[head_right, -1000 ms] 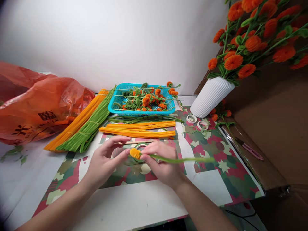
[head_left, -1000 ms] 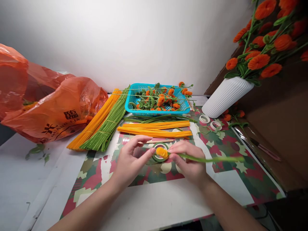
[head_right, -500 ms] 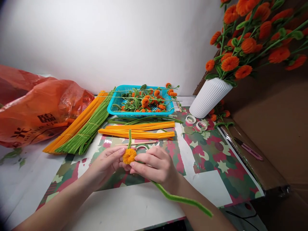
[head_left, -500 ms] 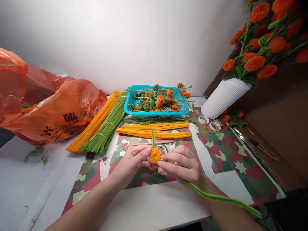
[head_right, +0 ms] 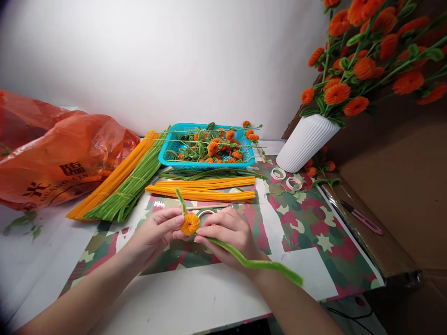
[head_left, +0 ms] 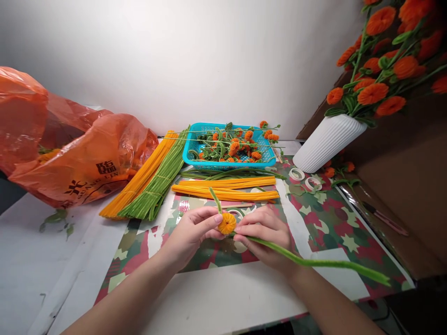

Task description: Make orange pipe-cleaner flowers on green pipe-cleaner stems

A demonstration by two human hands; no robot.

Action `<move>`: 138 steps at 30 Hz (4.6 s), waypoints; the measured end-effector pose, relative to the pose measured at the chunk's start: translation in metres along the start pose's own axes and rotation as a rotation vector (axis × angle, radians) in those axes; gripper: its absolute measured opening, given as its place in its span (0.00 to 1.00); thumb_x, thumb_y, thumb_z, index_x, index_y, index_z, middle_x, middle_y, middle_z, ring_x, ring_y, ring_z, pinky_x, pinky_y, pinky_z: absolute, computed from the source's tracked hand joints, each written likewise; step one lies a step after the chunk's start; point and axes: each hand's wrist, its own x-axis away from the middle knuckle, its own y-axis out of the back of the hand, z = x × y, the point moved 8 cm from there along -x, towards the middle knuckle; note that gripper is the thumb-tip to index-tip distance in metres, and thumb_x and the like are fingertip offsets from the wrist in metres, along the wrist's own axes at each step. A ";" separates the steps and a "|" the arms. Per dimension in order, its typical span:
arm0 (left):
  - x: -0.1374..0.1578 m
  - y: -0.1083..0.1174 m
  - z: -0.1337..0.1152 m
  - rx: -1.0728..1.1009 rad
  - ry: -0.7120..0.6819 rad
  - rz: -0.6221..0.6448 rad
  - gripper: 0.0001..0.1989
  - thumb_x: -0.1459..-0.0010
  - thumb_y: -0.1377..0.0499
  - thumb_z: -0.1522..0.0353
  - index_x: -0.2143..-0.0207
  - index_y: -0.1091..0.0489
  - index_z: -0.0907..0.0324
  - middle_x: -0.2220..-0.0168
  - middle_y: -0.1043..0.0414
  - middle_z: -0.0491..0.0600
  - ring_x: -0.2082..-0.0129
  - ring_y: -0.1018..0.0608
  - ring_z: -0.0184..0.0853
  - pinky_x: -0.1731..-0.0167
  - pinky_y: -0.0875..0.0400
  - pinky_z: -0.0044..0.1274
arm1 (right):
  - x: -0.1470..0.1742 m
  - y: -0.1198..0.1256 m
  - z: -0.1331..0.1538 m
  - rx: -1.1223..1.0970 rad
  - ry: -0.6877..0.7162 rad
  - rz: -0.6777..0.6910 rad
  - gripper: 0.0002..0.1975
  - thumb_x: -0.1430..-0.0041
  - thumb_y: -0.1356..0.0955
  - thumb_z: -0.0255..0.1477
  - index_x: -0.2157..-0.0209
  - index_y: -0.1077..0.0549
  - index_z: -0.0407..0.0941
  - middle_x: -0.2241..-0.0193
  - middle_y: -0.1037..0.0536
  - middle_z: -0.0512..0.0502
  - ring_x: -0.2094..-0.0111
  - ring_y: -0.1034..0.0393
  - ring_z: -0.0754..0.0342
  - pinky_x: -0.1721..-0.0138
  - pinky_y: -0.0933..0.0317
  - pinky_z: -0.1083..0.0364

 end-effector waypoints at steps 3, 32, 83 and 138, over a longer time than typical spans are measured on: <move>-0.001 0.003 0.001 -0.053 -0.010 -0.037 0.11 0.53 0.32 0.64 0.69 0.23 0.61 0.68 0.22 0.50 0.71 0.24 0.31 0.73 0.27 0.19 | 0.001 -0.001 -0.001 -0.018 -0.011 -0.001 0.03 0.42 0.31 0.24 0.66 0.24 0.45 0.72 0.22 0.47 0.70 0.30 0.55 0.67 0.36 0.54; 0.004 -0.026 0.009 -0.162 -0.014 0.171 0.13 0.48 0.35 0.65 0.60 0.25 0.60 0.66 0.24 0.48 0.67 0.25 0.33 0.67 0.31 0.21 | 0.003 -0.005 -0.005 -0.013 -0.035 -0.004 0.04 0.40 0.32 0.26 0.67 0.25 0.47 0.70 0.22 0.47 0.66 0.30 0.53 0.64 0.36 0.52; 0.009 -0.021 0.001 -0.360 -0.148 0.081 0.14 0.34 0.54 0.58 0.65 0.37 0.57 0.69 0.39 0.44 0.69 0.36 0.31 0.69 0.42 0.23 | 0.011 -0.017 -0.010 -0.024 -0.211 -0.036 0.09 0.44 0.33 0.18 0.65 0.26 0.45 0.75 0.23 0.49 0.73 0.31 0.55 0.67 0.43 0.52; 0.006 -0.022 0.026 -0.316 0.158 0.305 0.18 0.42 0.42 0.55 0.73 0.34 0.60 0.91 0.41 0.37 0.92 0.43 0.22 0.90 0.48 0.16 | 0.032 -0.026 -0.068 -0.718 -0.901 -0.214 0.10 0.48 0.27 0.38 0.73 0.23 0.46 0.74 0.19 0.47 0.72 0.25 0.54 0.68 0.28 0.54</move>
